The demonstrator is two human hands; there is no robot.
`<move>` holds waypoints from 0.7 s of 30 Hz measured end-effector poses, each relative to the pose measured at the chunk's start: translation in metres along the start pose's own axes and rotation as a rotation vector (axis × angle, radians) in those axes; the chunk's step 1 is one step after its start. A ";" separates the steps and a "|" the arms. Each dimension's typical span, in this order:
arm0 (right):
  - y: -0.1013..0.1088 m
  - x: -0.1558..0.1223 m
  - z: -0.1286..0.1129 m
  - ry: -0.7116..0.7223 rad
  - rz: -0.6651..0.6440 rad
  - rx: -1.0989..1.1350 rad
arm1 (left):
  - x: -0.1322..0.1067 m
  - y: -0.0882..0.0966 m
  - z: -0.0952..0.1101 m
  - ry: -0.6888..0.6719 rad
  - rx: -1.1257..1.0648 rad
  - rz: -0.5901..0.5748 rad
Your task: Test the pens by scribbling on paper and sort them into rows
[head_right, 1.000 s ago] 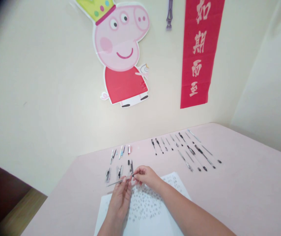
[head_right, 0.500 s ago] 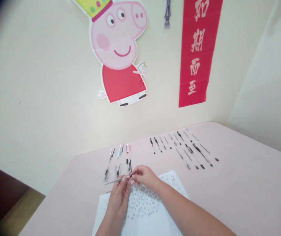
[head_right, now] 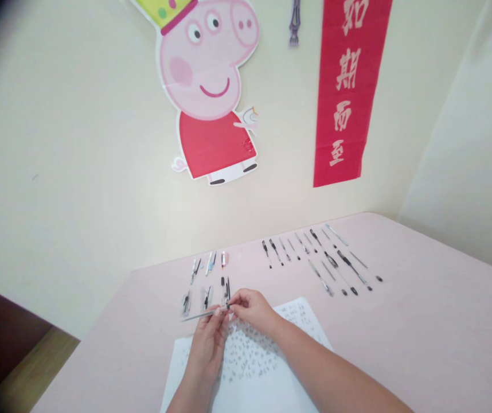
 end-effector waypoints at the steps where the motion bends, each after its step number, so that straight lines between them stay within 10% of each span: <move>1: 0.000 0.000 0.000 -0.001 -0.001 -0.002 | 0.000 0.000 0.000 0.000 -0.002 0.000; 21: -0.001 -0.001 -0.001 0.022 0.023 -0.013 | -0.001 -0.002 0.001 -0.011 0.002 -0.032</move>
Point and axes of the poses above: each hand's wrist, its own x-axis towards the middle knuckle, its own y-axis out of the back of the hand, z = x × y, the point moved 7 cm from there along x, towards the middle knuckle, and after that the axes turned 2 degrees about -z, right-handed, at the moved point
